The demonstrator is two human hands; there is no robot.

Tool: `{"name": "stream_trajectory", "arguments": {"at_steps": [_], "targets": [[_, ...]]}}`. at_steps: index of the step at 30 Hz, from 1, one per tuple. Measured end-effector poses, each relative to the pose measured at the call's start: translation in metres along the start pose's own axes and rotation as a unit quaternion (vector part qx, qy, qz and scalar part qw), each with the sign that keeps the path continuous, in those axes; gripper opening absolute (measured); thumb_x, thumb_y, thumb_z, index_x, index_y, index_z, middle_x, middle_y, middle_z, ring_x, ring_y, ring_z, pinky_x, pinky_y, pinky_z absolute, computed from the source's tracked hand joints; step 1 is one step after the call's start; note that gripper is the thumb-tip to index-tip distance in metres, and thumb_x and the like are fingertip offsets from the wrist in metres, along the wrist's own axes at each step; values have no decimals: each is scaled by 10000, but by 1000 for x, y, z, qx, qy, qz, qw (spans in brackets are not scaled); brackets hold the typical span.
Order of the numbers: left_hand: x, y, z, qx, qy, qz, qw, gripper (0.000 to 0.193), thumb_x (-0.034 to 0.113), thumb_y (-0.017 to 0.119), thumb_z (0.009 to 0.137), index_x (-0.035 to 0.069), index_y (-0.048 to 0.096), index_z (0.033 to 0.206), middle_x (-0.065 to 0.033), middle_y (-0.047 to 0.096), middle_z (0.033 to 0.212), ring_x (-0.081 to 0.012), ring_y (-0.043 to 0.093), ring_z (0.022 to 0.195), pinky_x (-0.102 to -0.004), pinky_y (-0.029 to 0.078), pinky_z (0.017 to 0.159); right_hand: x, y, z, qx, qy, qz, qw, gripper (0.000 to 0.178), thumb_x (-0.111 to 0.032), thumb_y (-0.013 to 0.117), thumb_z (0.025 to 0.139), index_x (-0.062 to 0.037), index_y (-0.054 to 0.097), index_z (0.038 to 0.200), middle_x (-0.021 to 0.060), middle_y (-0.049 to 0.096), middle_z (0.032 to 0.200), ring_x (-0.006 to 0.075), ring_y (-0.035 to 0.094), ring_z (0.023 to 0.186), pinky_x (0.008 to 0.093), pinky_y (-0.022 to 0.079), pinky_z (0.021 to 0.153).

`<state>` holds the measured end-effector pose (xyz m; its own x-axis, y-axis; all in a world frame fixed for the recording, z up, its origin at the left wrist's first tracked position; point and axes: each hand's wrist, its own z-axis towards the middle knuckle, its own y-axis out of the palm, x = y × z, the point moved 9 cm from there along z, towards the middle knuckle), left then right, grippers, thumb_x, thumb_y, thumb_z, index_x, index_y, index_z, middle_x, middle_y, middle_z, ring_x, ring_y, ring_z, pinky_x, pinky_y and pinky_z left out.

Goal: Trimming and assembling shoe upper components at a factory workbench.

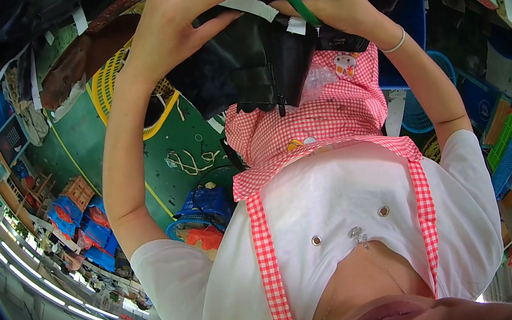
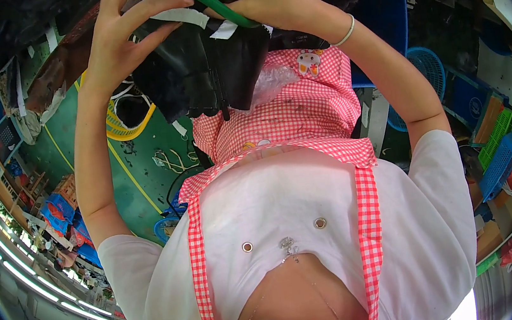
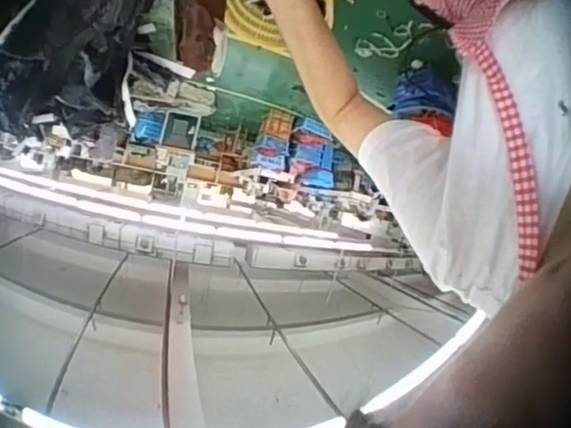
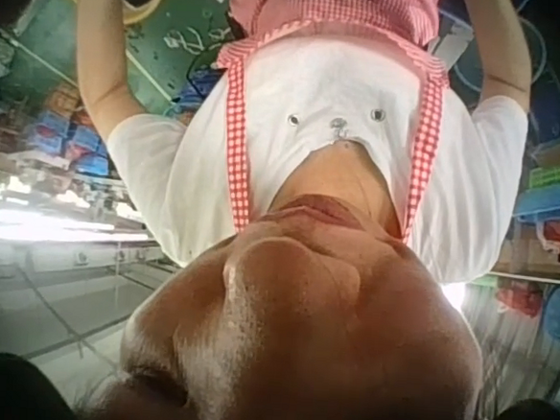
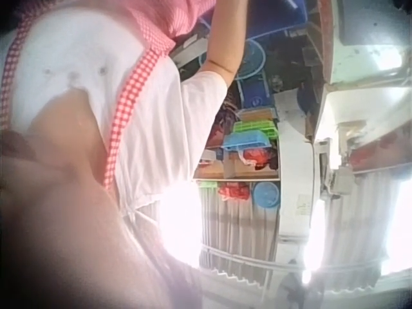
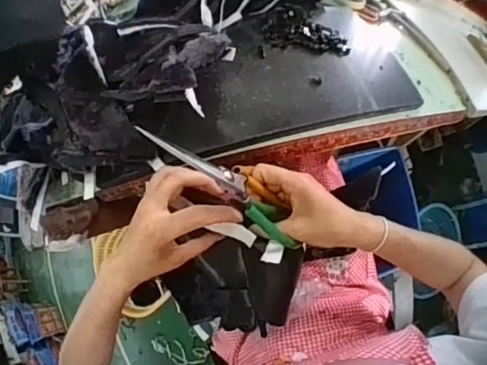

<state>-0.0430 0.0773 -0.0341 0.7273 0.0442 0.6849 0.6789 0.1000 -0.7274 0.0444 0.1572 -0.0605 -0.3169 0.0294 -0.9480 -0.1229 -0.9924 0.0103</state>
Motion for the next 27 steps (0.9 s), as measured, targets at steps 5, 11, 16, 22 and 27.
{"name": "stream_trajectory", "arguments": {"at_steps": [5, 11, 16, 22, 27], "targets": [[18, -16, -35, 361, 388, -49, 847, 336, 86, 787, 691, 170, 717, 1009, -47, 551, 1050, -250, 513, 1012, -387, 414, 870, 14, -2, -2, 9, 127, -34, 991, 409, -24, 752, 802, 0, 487, 1112, 15, 364, 884, 125, 382, 795, 229, 363, 689], [24, -18, -38, 292, 378, 15, 879, 270, 152, 755, 717, 113, 674, 971, -54, 552, 969, -253, 514, 943, -381, 417, 823, 9, 6, 1, 8, 117, -53, 992, 376, 3, 732, 805, -4, 487, 1090, 17, 355, 872, 134, 369, 784, 236, 356, 682], [35, -9, -15, -11, 98, 231, 968, 272, 73, 733, 713, 73, 644, 971, -43, 609, 974, -226, 578, 927, -341, 468, 814, 14, -4, -5, 12, 126, -76, 989, 342, 29, 719, 801, -10, 474, 1037, 25, 341, 866, 146, 367, 777, 243, 351, 675], [33, -1, -34, 38, 95, 173, 980, 213, -11, 713, 730, 73, 653, 916, -26, 656, 1034, -233, 647, 844, -290, 529, 675, 9, -5, -6, 26, 106, -57, 992, 356, -5, 764, 798, -33, 439, 941, 23, 313, 843, 151, 340, 756, 261, 334, 655], [30, 1, -35, 7, 52, 36, 998, 255, -67, 674, 725, 50, 636, 947, -47, 667, 1028, -199, 667, 783, -276, 549, 657, 9, -6, -7, 24, 86, -54, 994, 389, -50, 792, 798, -45, 421, 917, 16, 310, 833, 141, 330, 747, 260, 322, 650]]}}
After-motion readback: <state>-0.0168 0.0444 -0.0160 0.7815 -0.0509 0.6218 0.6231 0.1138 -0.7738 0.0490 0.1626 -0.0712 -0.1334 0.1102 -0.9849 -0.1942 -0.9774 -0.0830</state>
